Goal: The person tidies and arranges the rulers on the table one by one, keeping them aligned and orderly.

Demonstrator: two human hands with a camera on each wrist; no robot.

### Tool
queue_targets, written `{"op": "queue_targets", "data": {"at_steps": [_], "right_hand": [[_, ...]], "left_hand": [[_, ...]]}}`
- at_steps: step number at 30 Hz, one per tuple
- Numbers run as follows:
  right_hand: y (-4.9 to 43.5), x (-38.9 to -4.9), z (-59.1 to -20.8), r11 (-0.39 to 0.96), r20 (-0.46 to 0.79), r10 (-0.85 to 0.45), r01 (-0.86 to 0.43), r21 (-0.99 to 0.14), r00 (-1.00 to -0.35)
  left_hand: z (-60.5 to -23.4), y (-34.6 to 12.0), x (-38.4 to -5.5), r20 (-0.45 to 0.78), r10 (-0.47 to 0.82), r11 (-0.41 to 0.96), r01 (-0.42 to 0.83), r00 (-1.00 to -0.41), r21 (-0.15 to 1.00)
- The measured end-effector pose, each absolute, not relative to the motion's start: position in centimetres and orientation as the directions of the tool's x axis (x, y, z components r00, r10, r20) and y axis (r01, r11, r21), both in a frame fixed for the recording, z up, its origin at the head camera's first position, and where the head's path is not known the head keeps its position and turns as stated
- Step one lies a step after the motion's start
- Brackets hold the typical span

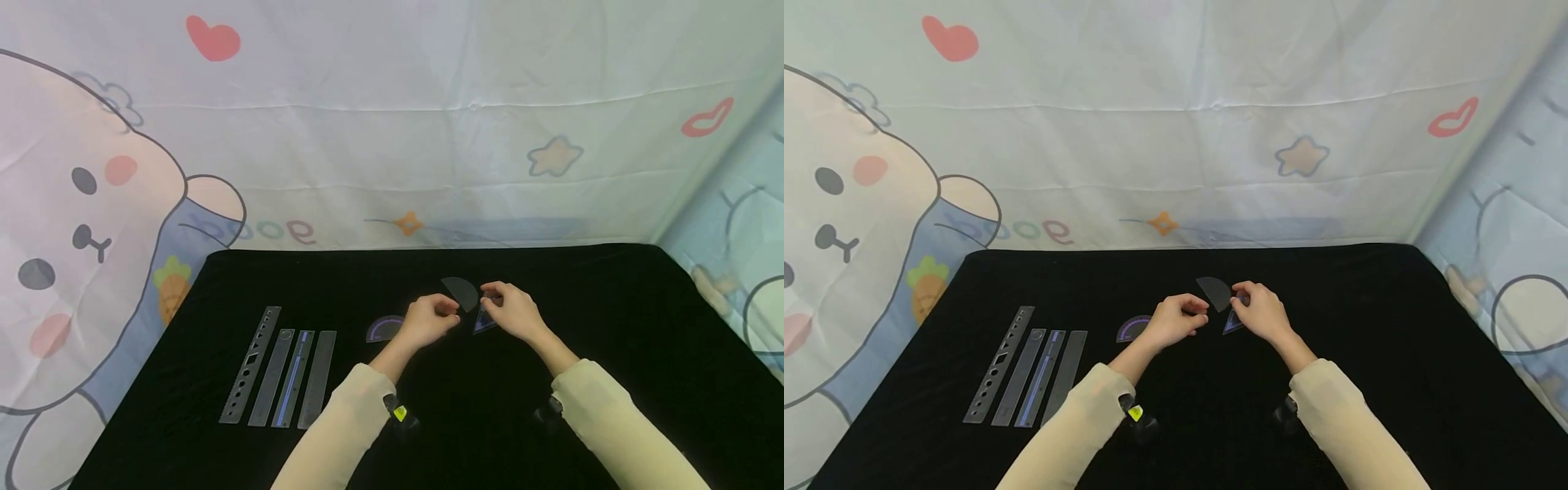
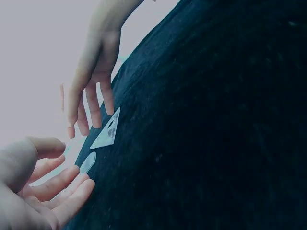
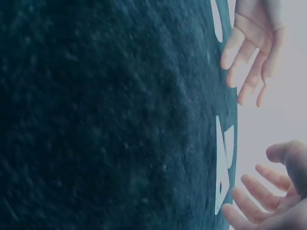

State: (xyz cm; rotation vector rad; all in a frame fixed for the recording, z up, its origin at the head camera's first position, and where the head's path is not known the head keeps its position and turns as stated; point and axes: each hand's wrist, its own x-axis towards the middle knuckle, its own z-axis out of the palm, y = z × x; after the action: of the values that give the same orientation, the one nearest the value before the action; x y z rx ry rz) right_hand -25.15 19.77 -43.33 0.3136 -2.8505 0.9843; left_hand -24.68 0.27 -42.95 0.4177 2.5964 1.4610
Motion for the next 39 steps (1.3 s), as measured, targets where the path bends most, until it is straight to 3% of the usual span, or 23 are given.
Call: {"op": "queue_targets", "data": {"at_steps": [13,25,39], "right_hand": [[21.0,-26.0,-42.7,0.772,0.047,-0.109,-0.114,-0.626,-0.993],[21.6,-26.5,-41.6,0.687,-0.211,-0.035,0.129,-0.715,-0.977],[21.2,-26.5,-41.3,0.694,-0.258,-0.034,0.163,-0.701,-0.966]], "left_hand": [[-43.6,2.6,-25.5,-0.081,0.263,0.357,0.019,-0.961,0.934],[-43.2,3.9,-25.9,-0.186,0.227,0.306,-0.111,-0.956,0.945],[-43.0,4.5,-25.6,-0.226,0.207,0.297,-0.159,-0.952,0.942]]}}
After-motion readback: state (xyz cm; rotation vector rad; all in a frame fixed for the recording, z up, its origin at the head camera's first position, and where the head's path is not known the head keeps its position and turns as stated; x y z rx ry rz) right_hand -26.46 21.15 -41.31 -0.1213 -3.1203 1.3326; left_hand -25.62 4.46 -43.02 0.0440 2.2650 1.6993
